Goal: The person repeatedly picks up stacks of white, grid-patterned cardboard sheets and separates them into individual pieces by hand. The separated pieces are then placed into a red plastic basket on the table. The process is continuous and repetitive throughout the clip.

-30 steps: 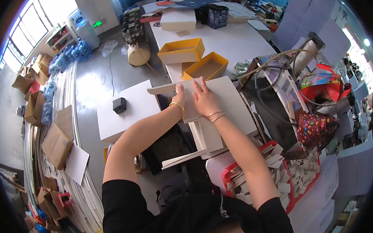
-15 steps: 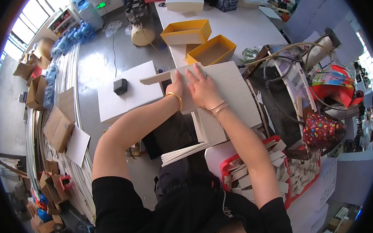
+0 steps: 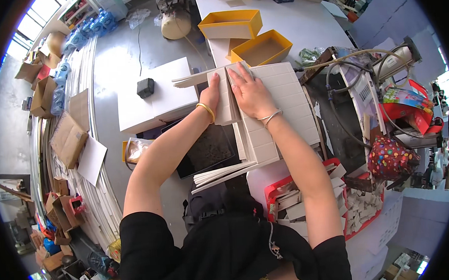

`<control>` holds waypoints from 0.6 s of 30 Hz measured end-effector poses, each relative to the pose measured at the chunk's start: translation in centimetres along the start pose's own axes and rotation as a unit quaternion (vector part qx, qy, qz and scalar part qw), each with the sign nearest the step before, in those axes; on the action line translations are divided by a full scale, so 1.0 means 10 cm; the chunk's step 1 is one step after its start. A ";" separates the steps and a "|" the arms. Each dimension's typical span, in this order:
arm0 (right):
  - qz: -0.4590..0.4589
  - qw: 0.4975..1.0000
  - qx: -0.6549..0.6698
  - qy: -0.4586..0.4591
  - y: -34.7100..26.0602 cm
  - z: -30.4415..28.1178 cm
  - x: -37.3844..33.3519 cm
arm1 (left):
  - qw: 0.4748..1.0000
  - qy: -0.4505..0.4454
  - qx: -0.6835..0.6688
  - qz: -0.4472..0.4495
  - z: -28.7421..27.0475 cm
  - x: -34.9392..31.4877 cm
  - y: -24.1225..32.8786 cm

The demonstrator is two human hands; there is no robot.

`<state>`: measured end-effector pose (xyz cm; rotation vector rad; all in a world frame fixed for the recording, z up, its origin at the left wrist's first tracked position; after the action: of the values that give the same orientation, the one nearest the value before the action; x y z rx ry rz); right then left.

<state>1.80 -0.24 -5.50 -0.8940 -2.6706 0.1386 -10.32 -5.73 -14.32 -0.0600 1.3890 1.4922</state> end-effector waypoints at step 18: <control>0.023 1.000 -0.006 -0.004 0.00 -0.01 0.01 | 0.951 -0.079 0.300 -0.009 -0.81 -0.28 0.47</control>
<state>1.78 -0.21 -5.34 -0.9616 -2.6627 0.1373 -16.90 -12.48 -11.86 0.4184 1.6441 0.9821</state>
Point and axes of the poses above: each hand's wrist, its own x-axis towards the middle knuckle, its own z-axis out of the palm, y = z × x, the point moved 6 cm from there along x, towards the middle knuckle, and after that the axes turned 13 degrees about -x, right-handed, at the moved point
